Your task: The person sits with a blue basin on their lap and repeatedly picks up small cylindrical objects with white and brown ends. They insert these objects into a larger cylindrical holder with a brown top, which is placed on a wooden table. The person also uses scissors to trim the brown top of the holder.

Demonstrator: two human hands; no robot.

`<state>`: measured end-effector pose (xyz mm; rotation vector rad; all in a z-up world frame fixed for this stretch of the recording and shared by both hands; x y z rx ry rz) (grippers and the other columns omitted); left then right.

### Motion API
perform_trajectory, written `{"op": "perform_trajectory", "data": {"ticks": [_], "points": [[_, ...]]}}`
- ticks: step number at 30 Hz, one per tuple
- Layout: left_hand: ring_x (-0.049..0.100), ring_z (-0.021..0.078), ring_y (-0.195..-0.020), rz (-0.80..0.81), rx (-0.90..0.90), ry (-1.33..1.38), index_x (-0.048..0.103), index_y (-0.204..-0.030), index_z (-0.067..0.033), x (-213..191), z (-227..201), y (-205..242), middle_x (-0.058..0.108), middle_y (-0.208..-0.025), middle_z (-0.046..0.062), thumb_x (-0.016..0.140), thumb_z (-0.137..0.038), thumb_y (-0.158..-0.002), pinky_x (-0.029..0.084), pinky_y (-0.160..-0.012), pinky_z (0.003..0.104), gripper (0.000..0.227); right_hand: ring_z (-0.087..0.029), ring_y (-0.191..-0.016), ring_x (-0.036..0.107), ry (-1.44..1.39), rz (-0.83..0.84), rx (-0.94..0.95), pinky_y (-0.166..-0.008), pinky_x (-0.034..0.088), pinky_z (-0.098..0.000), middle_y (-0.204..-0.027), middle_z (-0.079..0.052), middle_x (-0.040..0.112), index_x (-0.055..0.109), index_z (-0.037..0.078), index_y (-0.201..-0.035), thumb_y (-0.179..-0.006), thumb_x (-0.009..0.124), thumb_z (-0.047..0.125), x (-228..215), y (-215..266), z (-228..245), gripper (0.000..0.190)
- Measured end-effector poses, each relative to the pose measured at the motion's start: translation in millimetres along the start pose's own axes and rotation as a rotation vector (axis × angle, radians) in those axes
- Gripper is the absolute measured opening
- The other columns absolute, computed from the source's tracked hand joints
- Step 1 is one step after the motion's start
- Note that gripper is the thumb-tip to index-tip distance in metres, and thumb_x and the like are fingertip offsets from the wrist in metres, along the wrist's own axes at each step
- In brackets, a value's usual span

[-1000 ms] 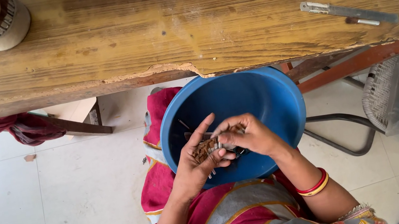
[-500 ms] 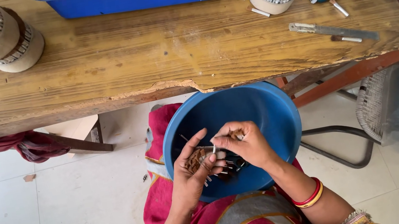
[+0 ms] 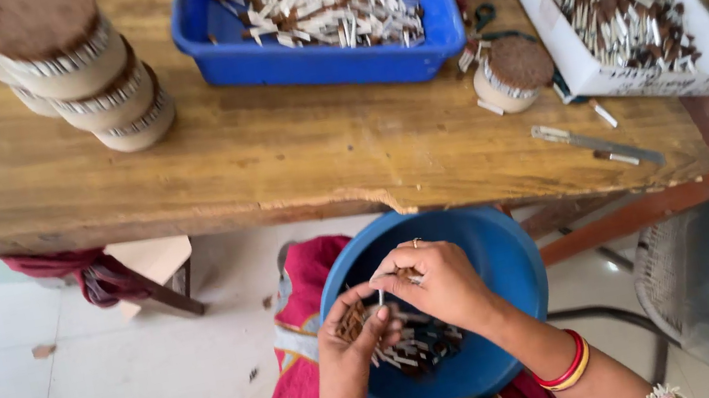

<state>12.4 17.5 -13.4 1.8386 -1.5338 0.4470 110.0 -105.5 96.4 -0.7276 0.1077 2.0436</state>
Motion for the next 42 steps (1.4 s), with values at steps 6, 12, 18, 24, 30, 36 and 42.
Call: {"op": "perform_trajectory", "data": {"ticks": [6, 12, 18, 24, 30, 36, 42], "points": [[0.073, 0.0212, -0.073, -0.028, -0.106, 0.195, 0.062, -0.12, -0.0061, -11, 45, -17, 0.07, -0.081, 0.008, 0.063, -0.017, -0.094, 0.064, -0.068, 0.038, 0.028, -0.029, -0.081, 0.068, 0.742, -0.524, -0.497, -0.072, 0.051, -0.0412, -0.096, -0.014, 0.07, 0.072, 0.01, -0.116, -0.087, 0.08, 0.035, -83, -147, 104, 0.039], [0.06, 0.0194, -0.073, -0.17, -0.272, 0.29, 0.058, -0.124, -0.0131, -50, 91, -45, 0.056, -0.085, 0.004, 0.07, -0.014, -0.097, 0.066, -0.075, 0.05, 0.03, -0.023, -0.091, 0.07, 0.481, -0.139, -0.71, -0.085, 0.055, -0.0402, -0.093, -0.002, 0.072, 0.073, 0.017, -0.12, -0.094, 0.074, 0.025, -37, -74, 103, 0.027], [0.062, 0.0258, -0.116, 0.037, -0.292, 0.289, 0.044, -0.149, -0.0097, -35, 82, -27, 0.061, -0.129, 0.009, 0.07, -0.001, -0.089, 0.063, -0.089, 0.04, 0.066, -0.036, -0.121, 0.062, 0.181, 0.461, -0.509, -0.103, 0.049, -0.0452, -0.123, -0.017, 0.068, 0.068, 0.01, -0.134, -0.077, 0.08, 0.045, 25, 37, 15, 0.068], [0.07, 0.0255, -0.089, 0.048, -0.325, -0.178, 0.029, -0.157, -0.0262, 42, -4, 6, 0.069, -0.105, 0.012, 0.069, 0.004, -0.085, 0.062, -0.072, 0.037, 0.088, -0.032, -0.123, 0.066, -0.021, 0.282, -0.24, -0.114, 0.041, -0.0433, -0.126, -0.01, 0.072, 0.069, 0.008, -0.127, -0.089, 0.06, 0.067, -10, 56, -22, 0.071], [0.07, 0.0163, -0.099, 0.325, 0.069, -0.134, 0.031, -0.166, -0.009, 13, 42, -9, 0.071, -0.114, 0.01, 0.072, 0.002, -0.094, 0.06, -0.087, 0.028, 0.084, -0.026, -0.129, 0.067, -0.498, 0.326, -0.018, -0.117, 0.043, -0.0381, -0.133, -0.009, 0.072, 0.076, 0.009, -0.123, -0.105, 0.048, 0.054, -9, 81, -61, 0.055], [0.07, 0.0145, -0.085, 0.118, -0.243, -0.012, 0.037, -0.159, -0.0094, 12, 54, -20, 0.069, -0.105, 0.005, 0.071, -0.002, -0.091, 0.063, -0.07, 0.029, 0.076, -0.028, -0.115, 0.07, -0.159, 0.077, 0.002, -0.096, 0.055, -0.0348, -0.122, -0.019, 0.072, 0.069, -0.001, -0.125, -0.091, 0.075, 0.019, -7, 89, -72, 0.04], [0.074, 0.017, -0.104, 0.18, -0.284, -0.002, 0.03, -0.16, -0.0169, 28, 33, -19, 0.072, -0.119, 0.008, 0.066, -0.002, -0.092, 0.064, -0.084, 0.031, 0.078, -0.016, -0.09, 0.075, -0.3, -0.192, 0.27, -0.081, 0.061, -0.0265, -0.104, -0.01, 0.08, 0.075, 0.003, -0.117, -0.099, 0.067, 0.004, -7, 102, -126, 0.019]]}}
Point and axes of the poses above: each hand's wrist, its own y-axis away from the middle knuckle, its own x-axis out of the palm, z = x × y, the point moved 3 cm from there along -y, towards the middle knuckle
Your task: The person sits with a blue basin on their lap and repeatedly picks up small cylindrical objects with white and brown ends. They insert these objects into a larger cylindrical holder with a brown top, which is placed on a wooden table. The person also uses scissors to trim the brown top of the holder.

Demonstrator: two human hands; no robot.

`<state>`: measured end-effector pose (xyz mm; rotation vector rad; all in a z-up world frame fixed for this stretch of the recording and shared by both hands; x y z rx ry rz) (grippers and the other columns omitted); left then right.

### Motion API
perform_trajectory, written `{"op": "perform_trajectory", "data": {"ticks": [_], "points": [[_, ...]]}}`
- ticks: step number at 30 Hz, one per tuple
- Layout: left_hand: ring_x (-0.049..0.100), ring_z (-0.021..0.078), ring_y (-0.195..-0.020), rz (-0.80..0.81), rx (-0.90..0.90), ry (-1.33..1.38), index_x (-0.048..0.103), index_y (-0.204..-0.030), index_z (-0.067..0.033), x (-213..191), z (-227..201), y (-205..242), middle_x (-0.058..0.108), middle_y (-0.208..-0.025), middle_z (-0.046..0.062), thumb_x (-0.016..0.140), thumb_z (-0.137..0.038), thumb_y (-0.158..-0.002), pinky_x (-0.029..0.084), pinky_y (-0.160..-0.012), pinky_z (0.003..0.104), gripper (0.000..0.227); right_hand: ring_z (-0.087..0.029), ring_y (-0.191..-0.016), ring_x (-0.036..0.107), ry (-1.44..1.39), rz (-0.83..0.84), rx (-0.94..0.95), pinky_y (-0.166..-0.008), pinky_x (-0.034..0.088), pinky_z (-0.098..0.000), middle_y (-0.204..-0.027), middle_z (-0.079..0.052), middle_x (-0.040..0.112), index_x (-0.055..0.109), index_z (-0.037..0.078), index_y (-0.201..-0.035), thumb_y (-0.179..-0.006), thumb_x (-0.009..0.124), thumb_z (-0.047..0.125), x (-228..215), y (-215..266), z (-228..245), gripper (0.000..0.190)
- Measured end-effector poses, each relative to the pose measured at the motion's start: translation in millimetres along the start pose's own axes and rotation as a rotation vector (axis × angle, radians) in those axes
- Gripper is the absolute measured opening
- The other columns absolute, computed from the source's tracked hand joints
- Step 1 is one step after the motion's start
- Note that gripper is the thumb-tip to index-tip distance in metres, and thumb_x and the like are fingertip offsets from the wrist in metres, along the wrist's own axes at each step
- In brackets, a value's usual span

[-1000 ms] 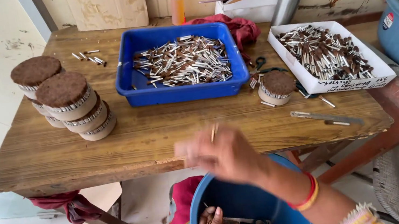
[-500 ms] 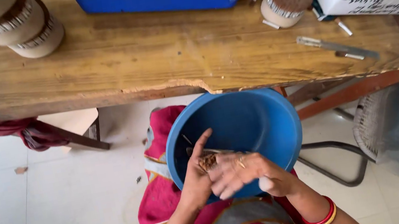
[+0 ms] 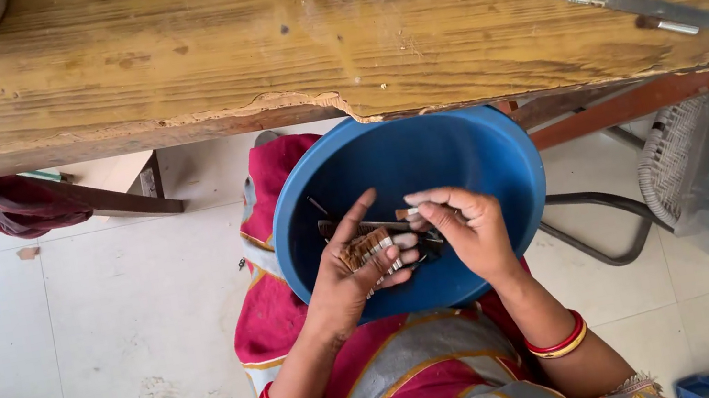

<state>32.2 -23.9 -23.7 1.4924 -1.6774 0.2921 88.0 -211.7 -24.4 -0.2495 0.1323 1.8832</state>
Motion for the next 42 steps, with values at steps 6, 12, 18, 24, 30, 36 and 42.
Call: {"op": "perform_trajectory", "data": {"ticks": [6, 12, 18, 24, 30, 36, 42], "points": [[0.074, 0.02, -0.101, 0.036, 0.04, -0.148, 0.03, -0.161, -0.0163, -2, -2, 4, 0.072, -0.118, 0.011, 0.064, -0.002, -0.095, 0.063, -0.082, 0.033, 0.076, -0.017, -0.092, 0.074, 0.043, 0.19, -0.044, -0.081, 0.059, -0.0269, -0.103, -0.008, 0.075, 0.076, 0.005, -0.11, -0.094, 0.068, 0.0, -2, -24, 61, 0.019], [0.074, 0.0217, -0.098, -0.059, 0.0, -0.096, 0.052, -0.148, -0.0052, -6, 3, 8, 0.073, -0.116, 0.013, 0.064, -0.006, -0.098, 0.063, -0.08, 0.032, 0.052, -0.027, -0.116, 0.069, 0.531, -0.042, -0.754, -0.1, 0.056, -0.0329, -0.13, -0.014, 0.067, 0.067, 0.0, -0.127, -0.1, 0.068, -0.005, -19, -106, 236, 0.028], [0.073, 0.0236, -0.096, -0.121, 0.104, -0.043, 0.05, -0.152, -0.0088, -20, -14, 16, 0.073, -0.113, 0.015, 0.063, -0.004, -0.098, 0.063, -0.079, 0.033, 0.056, -0.011, -0.09, 0.076, 0.326, -0.032, -0.639, -0.08, 0.061, -0.0245, -0.106, -0.005, 0.077, 0.074, 0.009, -0.119, -0.104, 0.067, 0.0, 5, -66, 211, 0.019], [0.074, 0.0195, -0.101, 0.022, 0.151, -0.112, 0.029, -0.161, -0.0173, -18, -30, 21, 0.07, -0.12, 0.009, 0.06, 0.004, -0.095, 0.064, -0.085, 0.032, 0.076, -0.011, -0.067, 0.058, 0.184, 0.366, 0.028, -0.057, 0.048, -0.0264, -0.082, -0.003, 0.066, 0.077, 0.008, -0.113, -0.086, 0.079, 0.009, 39, -43, 59, 0.027], [0.074, 0.0203, -0.098, 0.054, 0.109, -0.191, 0.029, -0.164, -0.016, -14, -21, 19, 0.071, -0.118, 0.013, 0.06, 0.004, -0.097, 0.064, -0.083, 0.032, 0.076, -0.004, -0.061, 0.051, -0.653, 0.066, 0.171, -0.051, 0.037, -0.0152, -0.076, 0.001, 0.061, 0.074, 0.002, -0.098, -0.107, 0.069, 0.024, 13, -24, -15, 0.024], [0.074, 0.0197, -0.102, 0.106, 0.119, -0.18, 0.021, -0.166, -0.0194, -12, -16, 19, 0.07, -0.12, 0.014, 0.059, 0.004, -0.099, 0.063, -0.085, 0.03, 0.08, -0.002, -0.061, 0.047, -0.492, 0.12, 0.132, -0.055, 0.035, -0.0174, -0.071, 0.004, 0.057, 0.072, 0.001, -0.099, -0.106, 0.069, 0.021, 12, -25, -16, 0.021], [0.074, 0.0218, -0.099, 0.142, 0.096, -0.191, 0.019, -0.165, -0.0203, -2, -20, 17, 0.067, -0.119, 0.013, 0.06, 0.005, -0.097, 0.064, -0.083, 0.032, 0.084, -0.004, -0.076, 0.058, -0.282, 0.288, -0.007, -0.067, 0.047, -0.0209, -0.086, -0.001, 0.069, 0.073, 0.001, -0.101, -0.105, 0.071, 0.02, 20, -24, -3, 0.019]]}}
Point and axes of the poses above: each hand's wrist, its own y-axis away from the middle knuckle, its own x-axis out of the palm, z = x × y, the point moved 3 cm from there along -y, towards the middle knuckle
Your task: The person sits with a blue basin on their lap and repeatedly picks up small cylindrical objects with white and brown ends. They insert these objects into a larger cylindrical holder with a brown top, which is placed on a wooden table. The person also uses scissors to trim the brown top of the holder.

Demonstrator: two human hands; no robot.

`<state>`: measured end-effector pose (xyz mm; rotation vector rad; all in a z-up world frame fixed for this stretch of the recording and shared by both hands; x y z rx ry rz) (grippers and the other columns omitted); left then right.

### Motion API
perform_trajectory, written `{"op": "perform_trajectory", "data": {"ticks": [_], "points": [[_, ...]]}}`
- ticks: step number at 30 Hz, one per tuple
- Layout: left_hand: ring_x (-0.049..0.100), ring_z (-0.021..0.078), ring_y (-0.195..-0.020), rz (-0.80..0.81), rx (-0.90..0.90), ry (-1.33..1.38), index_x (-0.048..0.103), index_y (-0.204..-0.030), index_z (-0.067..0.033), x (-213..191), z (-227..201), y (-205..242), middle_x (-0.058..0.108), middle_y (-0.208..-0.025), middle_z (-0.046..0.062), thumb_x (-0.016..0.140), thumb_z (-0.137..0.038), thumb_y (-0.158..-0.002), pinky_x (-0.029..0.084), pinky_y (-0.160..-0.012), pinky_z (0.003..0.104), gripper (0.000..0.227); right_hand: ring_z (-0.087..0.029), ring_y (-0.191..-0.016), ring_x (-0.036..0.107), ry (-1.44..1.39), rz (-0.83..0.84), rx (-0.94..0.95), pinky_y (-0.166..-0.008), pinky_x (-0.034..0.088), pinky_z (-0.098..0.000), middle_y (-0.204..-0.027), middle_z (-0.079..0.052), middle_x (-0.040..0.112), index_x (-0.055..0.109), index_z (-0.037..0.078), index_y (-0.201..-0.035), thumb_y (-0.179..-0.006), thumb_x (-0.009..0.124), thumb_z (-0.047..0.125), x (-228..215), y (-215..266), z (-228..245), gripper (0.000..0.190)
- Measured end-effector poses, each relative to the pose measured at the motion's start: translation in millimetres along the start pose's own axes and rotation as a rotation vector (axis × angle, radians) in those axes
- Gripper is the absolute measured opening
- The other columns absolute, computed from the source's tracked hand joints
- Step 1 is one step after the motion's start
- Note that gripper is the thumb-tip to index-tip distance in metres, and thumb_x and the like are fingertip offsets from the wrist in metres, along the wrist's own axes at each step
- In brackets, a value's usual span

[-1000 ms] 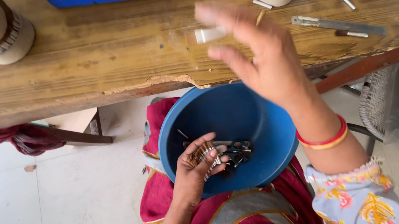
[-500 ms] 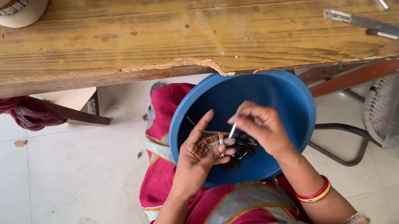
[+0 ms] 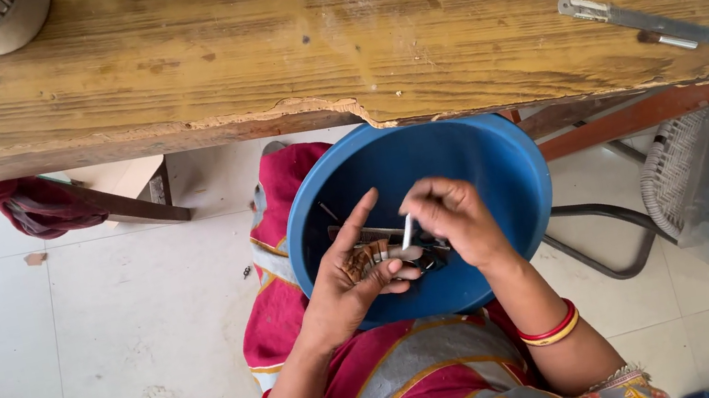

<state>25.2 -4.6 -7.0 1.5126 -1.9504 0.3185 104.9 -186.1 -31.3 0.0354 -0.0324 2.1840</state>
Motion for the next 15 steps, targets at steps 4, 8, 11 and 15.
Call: {"op": "perform_trajectory", "data": {"ticks": [4, 8, 11, 15], "points": [[0.074, 0.0219, -0.098, 0.014, -0.021, -0.029, 0.019, -0.166, -0.0208, -1, 0, -2, 0.071, -0.117, 0.016, 0.06, 0.004, -0.098, 0.064, -0.082, 0.031, 0.084, 0.001, -0.058, 0.048, -0.312, -0.137, 0.208, -0.05, 0.034, -0.014, -0.075, 0.006, 0.061, 0.071, 0.005, -0.101, -0.103, 0.062, 0.027, 1, -2, 1, 0.023], [0.074, 0.0219, -0.096, 0.004, -0.017, -0.006, 0.022, -0.166, -0.0173, 3, 0, -3, 0.066, -0.12, 0.013, 0.062, 0.006, -0.097, 0.065, -0.082, 0.033, 0.083, -0.002, -0.069, 0.053, -0.054, 0.029, 0.166, -0.06, 0.044, -0.0187, -0.075, 0.002, 0.064, 0.073, -0.001, -0.104, -0.104, 0.071, 0.015, -4, 2, -10, 0.016], [0.074, 0.0216, -0.096, 0.023, -0.021, -0.013, 0.02, -0.165, -0.0167, 2, 1, -4, 0.067, -0.121, 0.014, 0.062, 0.005, -0.096, 0.065, -0.082, 0.032, 0.084, -0.001, -0.07, 0.055, -0.16, 0.041, 0.232, -0.061, 0.046, -0.0186, -0.076, 0.004, 0.064, 0.071, 0.001, -0.108, -0.102, 0.068, 0.016, 10, -6, 12, 0.017], [0.074, 0.0232, -0.097, -0.018, -0.02, 0.067, 0.033, -0.161, -0.007, 2, 11, -9, 0.067, -0.126, 0.013, 0.063, 0.005, -0.097, 0.064, -0.081, 0.033, 0.072, -0.002, -0.068, 0.056, 0.063, 0.126, 0.071, -0.058, 0.045, -0.0194, -0.079, 0.001, 0.068, 0.073, -0.001, -0.105, -0.101, 0.072, 0.017, 8, -3, 7, 0.019]]}}
Point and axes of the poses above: each hand's wrist, its own y-axis away from the middle knuckle, its own x-axis out of the palm, z = x × y, the point moved 3 cm from there along -y, towards the middle knuckle
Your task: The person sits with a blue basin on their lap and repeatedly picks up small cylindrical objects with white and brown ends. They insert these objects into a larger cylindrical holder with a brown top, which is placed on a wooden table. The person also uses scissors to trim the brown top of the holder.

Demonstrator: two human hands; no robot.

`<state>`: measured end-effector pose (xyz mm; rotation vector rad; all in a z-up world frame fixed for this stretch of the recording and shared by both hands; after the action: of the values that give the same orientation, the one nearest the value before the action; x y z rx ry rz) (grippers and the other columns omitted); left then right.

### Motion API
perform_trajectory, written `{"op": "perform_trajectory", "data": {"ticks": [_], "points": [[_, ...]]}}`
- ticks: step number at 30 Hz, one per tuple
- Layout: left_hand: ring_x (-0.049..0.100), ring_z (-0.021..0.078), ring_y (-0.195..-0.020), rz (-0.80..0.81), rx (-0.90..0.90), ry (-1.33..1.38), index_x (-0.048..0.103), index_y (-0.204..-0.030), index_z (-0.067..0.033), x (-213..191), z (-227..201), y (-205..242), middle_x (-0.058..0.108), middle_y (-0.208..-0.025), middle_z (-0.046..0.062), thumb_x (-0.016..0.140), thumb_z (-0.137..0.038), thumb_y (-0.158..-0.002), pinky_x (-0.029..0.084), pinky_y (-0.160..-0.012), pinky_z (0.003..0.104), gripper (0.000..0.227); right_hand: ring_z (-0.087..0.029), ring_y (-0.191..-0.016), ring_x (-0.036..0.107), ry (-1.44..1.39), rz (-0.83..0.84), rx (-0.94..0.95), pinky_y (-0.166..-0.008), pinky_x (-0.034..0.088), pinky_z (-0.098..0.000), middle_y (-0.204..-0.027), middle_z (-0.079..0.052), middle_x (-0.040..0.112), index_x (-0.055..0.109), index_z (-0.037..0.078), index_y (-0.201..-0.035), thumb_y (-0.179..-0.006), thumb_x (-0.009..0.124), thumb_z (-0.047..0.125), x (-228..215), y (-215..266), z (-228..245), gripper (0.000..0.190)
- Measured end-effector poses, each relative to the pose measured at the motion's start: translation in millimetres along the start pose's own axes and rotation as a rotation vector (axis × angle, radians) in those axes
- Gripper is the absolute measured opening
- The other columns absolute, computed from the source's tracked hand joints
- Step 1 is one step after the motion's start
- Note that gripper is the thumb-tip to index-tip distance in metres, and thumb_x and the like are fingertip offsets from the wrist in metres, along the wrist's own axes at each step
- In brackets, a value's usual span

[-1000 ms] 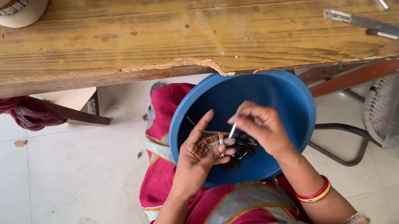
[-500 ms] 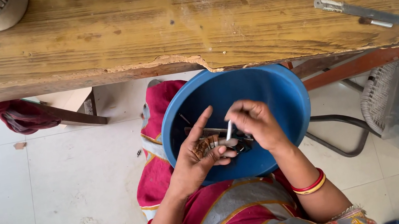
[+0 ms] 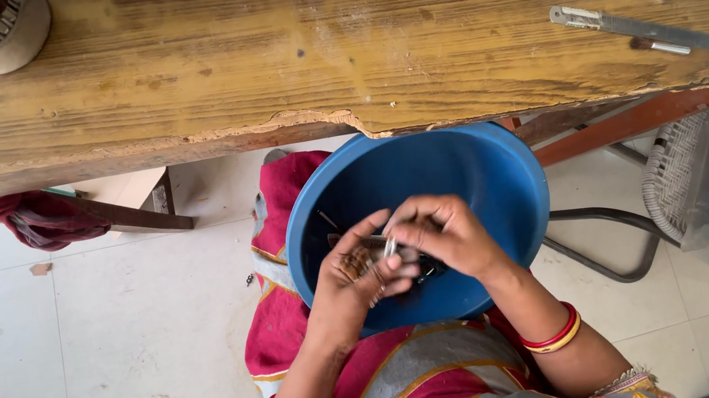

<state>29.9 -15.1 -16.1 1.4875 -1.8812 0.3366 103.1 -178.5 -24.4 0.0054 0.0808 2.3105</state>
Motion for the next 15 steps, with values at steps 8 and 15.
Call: {"op": "perform_trajectory", "data": {"ticks": [8, 15], "points": [[0.073, 0.0202, -0.095, -0.242, -0.1, 0.132, 0.045, -0.149, -0.0083, -15, 15, 5, 0.07, -0.112, 0.012, 0.066, -0.003, -0.095, 0.064, -0.079, 0.034, 0.058, -0.004, -0.052, 0.041, -0.459, -0.196, 0.302, -0.044, 0.028, -0.0196, -0.067, 0.005, 0.052, 0.066, 0.005, -0.104, -0.105, 0.051, 0.03, -7, 5, -24, 0.03], [0.073, 0.0211, -0.093, -0.128, -0.05, -0.013, 0.037, -0.161, -0.0118, -9, 3, 3, 0.07, -0.112, 0.012, 0.068, -0.001, -0.094, 0.064, -0.079, 0.035, 0.075, -0.002, -0.065, 0.047, 0.108, -0.041, 0.005, -0.056, 0.04, -0.0189, -0.075, 0.004, 0.063, 0.074, -0.002, -0.113, -0.097, 0.072, 0.029, -7, 2, 2, 0.035]]}}
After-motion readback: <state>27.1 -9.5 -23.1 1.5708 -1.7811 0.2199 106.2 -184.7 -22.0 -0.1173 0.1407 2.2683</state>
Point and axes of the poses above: each hand's wrist, its own y-axis away from the middle knuckle, its own x-axis out of the palm, z = x × y, the point moved 3 cm from there along -y, towards the middle knuckle
